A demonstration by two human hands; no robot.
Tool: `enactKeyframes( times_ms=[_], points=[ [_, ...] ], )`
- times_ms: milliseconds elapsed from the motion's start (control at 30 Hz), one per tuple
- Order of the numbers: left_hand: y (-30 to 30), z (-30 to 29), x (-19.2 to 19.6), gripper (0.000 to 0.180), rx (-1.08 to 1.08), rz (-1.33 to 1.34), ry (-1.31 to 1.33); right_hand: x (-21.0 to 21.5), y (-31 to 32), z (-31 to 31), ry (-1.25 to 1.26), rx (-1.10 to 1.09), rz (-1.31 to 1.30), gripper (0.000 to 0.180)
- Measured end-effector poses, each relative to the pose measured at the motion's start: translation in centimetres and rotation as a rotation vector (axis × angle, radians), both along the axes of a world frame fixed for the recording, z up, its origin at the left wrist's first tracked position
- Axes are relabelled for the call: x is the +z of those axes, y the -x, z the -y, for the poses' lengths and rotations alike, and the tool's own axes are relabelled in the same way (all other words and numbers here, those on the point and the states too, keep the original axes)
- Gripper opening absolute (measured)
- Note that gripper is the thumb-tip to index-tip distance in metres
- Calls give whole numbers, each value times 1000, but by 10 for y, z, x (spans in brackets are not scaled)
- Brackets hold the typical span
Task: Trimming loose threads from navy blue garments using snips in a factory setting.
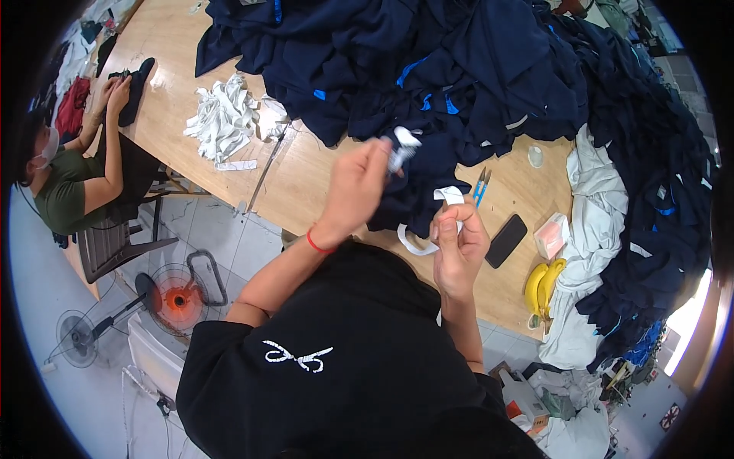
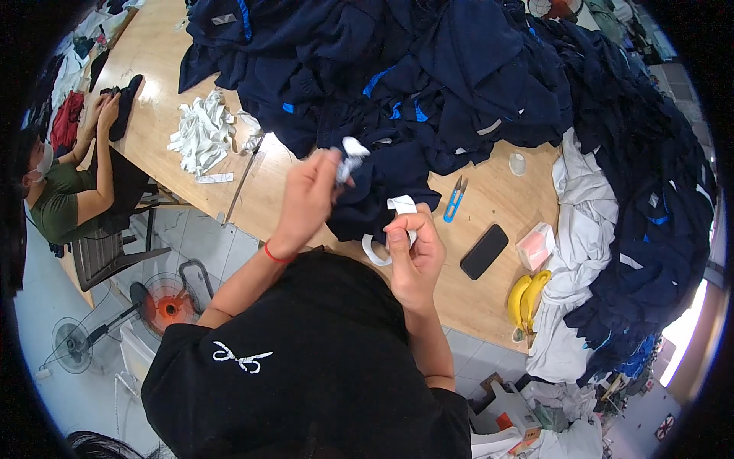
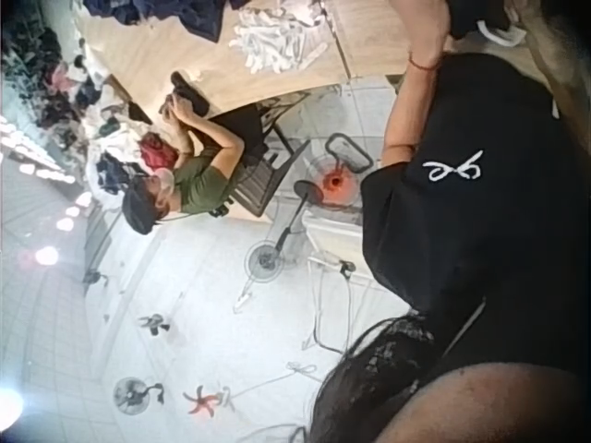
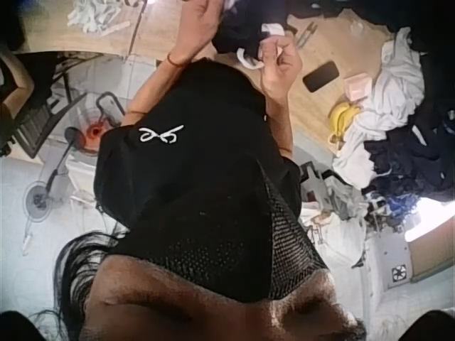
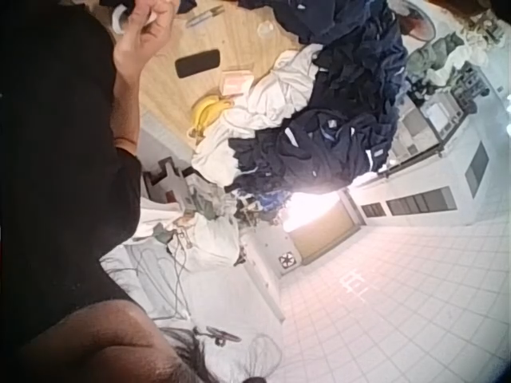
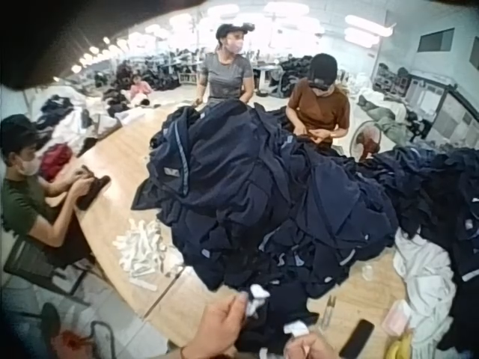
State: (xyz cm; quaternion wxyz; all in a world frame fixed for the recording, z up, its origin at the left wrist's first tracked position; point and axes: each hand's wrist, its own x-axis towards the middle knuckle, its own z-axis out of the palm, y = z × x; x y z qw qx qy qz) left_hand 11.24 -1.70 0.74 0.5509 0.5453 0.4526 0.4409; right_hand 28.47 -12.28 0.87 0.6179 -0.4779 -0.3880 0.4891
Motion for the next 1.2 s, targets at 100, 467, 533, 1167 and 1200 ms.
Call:
enactKeyframes(
  times_ms=[100,467,533,1167,1200],
  points=[
    [7,-2,10,41,44,-3,68,7,-21,-9,6,-157,702,9],
    [-6,15,28,34,-85,-19,-99,-96,-157,-12,253,-488,1543,21],
    [-5,15,26,31,-85,-102,-175,-87,-136,-15,226,-521,1780,24],
    [1,20,18,18,-470,512,349,23,-4,-31,98,-17,-110,17],
    [2,19,19,16,-425,411,247,25,-10,-33,139,-25,1,19]
  ],
)
